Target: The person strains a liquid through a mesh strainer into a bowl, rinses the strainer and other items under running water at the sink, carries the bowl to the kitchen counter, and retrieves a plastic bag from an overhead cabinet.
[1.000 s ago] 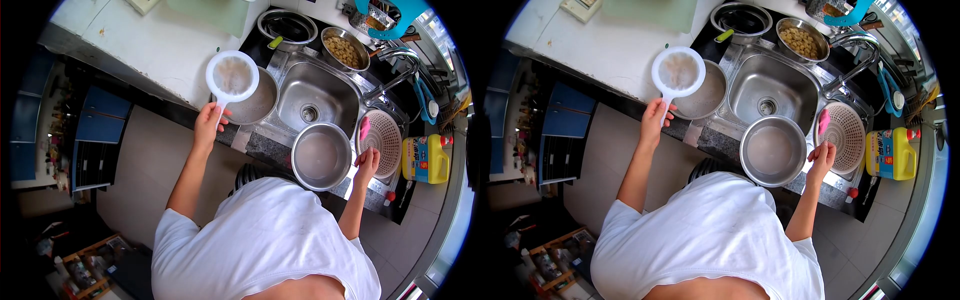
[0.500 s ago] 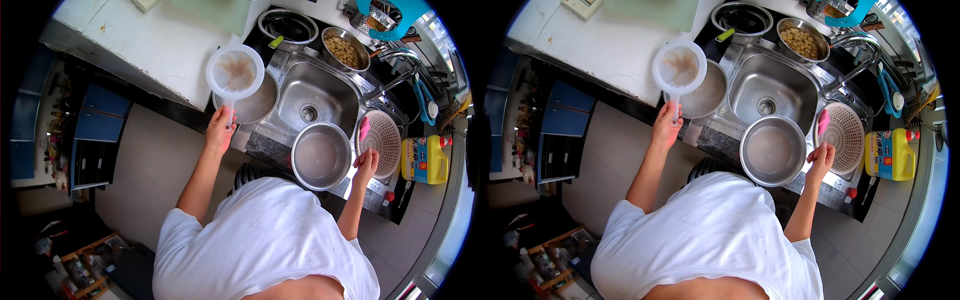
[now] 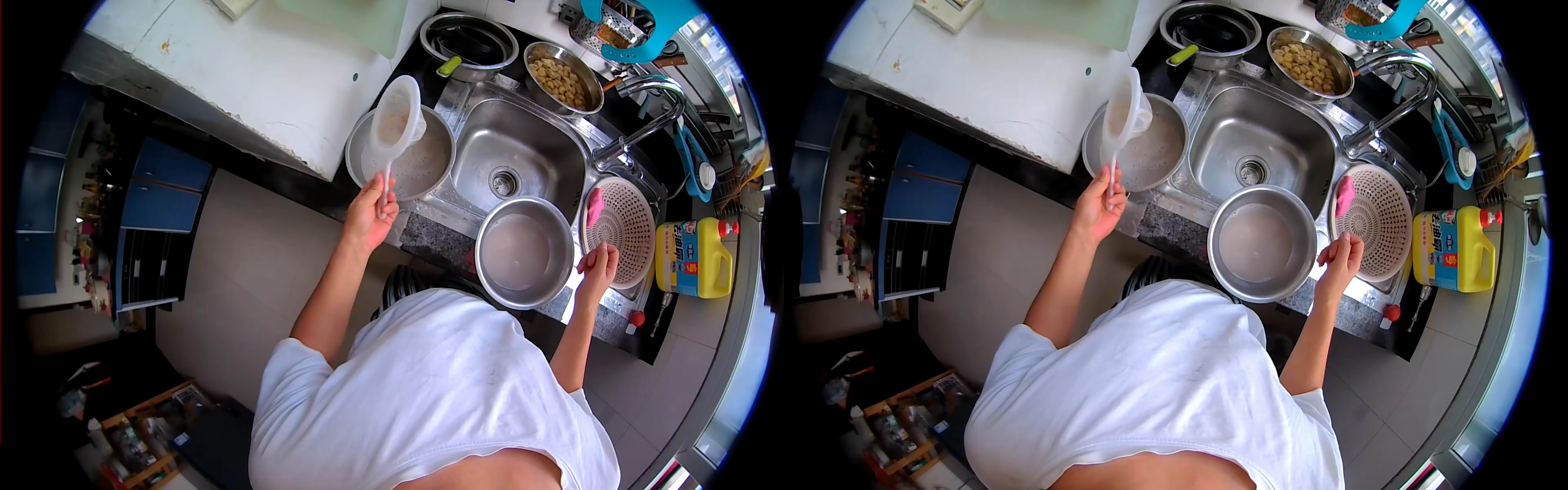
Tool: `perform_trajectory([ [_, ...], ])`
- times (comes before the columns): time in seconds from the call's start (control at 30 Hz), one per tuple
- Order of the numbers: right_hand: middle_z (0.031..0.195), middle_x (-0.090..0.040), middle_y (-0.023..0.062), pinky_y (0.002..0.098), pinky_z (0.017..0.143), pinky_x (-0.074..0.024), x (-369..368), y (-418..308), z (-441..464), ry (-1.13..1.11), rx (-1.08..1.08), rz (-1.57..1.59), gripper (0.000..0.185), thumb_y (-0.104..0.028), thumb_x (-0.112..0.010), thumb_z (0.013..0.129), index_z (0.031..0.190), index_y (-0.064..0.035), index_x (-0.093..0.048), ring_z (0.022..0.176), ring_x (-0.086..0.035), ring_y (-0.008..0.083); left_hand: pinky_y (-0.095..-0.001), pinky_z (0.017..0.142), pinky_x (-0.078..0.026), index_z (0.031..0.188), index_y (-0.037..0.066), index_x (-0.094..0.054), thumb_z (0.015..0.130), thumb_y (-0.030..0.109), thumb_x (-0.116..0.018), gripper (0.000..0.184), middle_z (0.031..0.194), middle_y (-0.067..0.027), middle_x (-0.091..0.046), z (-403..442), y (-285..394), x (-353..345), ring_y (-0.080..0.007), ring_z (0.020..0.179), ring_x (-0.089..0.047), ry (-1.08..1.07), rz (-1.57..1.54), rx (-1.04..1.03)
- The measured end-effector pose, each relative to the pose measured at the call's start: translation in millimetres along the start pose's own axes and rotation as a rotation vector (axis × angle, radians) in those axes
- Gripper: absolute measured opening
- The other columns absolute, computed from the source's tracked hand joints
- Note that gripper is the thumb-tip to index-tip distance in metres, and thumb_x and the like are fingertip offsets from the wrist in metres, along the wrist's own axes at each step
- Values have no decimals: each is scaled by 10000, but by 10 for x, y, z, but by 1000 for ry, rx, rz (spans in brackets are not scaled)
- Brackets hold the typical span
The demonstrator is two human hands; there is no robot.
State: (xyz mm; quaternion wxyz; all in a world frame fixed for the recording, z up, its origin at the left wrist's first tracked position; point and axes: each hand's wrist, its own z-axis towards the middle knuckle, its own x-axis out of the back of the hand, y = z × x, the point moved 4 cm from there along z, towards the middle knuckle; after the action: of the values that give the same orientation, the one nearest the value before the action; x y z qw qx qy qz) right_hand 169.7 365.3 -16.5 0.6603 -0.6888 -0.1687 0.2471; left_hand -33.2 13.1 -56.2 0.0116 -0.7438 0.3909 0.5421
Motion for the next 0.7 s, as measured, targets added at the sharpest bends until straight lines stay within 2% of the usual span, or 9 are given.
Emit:
perform_trajectory([
  [0.23,544,-340,-13,192,354,-271,9,3,2,-4,7,-1,146,-173,-455,884,789,-65,-433,399,-335,71,-174,437,-349,924,34,-557,856,174,-526,158,814,-58,-584,-95,139,-65,-69,578,-490,54,67,48],
  [0.4,544,-349,-13,192,354,-271,15,4,5,-7,5,3,141,-171,-452,885,797,-62,-437,397,-339,71,-167,401,-327,905,0,-547,833,158,-545,174,785,-63,-560,-171,323,-123,-62,547,-456,129,287,90],
  [0.7,542,-352,-12,194,356,-267,50,18,4,1,4,-2,133,-162,-452,882,790,-68,-431,398,-342,71,-187,394,-325,866,2,-528,815,128,-526,136,768,-63,-549,-240,574,-255,-76,534,-454,135,452,171],
])
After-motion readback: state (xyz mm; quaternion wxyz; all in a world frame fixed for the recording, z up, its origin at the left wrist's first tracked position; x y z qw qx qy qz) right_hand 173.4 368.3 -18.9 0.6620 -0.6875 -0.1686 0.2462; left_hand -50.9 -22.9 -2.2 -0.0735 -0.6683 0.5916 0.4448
